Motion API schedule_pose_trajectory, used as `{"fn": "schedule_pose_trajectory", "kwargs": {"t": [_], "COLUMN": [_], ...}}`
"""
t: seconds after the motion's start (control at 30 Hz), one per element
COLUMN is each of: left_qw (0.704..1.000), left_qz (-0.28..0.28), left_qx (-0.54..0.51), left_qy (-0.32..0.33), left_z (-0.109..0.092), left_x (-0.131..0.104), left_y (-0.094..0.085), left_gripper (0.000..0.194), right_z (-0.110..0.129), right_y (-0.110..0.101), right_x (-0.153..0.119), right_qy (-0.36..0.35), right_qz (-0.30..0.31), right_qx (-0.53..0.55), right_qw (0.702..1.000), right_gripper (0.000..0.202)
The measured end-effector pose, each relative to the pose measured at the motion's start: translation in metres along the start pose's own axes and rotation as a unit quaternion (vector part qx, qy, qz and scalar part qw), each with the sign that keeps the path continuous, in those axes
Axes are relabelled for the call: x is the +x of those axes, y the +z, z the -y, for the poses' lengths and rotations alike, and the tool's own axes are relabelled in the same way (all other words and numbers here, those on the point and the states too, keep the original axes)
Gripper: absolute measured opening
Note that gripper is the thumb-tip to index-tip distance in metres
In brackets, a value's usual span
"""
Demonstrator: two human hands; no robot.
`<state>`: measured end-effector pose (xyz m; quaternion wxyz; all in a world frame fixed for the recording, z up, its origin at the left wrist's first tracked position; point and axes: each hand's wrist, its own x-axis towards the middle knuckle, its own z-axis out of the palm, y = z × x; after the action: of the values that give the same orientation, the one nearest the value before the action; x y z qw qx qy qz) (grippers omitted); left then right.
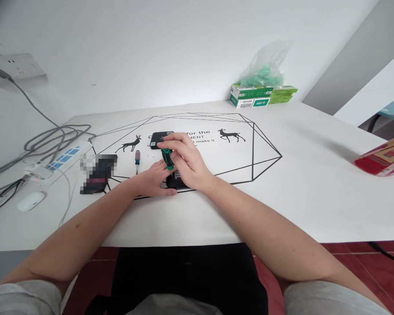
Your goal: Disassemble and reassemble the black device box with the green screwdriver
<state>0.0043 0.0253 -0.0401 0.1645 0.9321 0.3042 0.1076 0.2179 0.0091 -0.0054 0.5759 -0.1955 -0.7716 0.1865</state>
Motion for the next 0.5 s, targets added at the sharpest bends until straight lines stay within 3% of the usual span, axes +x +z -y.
{"fn": "schedule_pose_trajectory", "kwargs": {"t": [0.2, 0.33, 0.5], "left_qw": [1.000, 1.000, 1.000], "left_qz": [0.009, 0.007, 0.018], "left_qx": [0.004, 0.002, -0.008], "left_qy": [-0.002, -0.003, -0.007], "left_z": [-0.0001, 0.0009, 0.0005], "left_x": [-0.0005, -0.0007, -0.0006], "left_y": [-0.0009, -0.0003, -0.0002], "left_gripper": [0.090, 0.090, 0.084], "right_z": [-0.0021, -0.0017, -0.0002], "right_y": [-0.0001, 0.0022, 0.0071], "right_x": [0.0014, 0.0001, -0.0045], "right_qy": [-0.038, -0.008, 0.081], "right_qz": [-0.043, -0.041, -0.008], "right_qx": [-0.035, 0.032, 0.086], "right_qw": [0.998, 0.999, 0.993], "right_gripper": [0.039, 0.016, 0.042]}}
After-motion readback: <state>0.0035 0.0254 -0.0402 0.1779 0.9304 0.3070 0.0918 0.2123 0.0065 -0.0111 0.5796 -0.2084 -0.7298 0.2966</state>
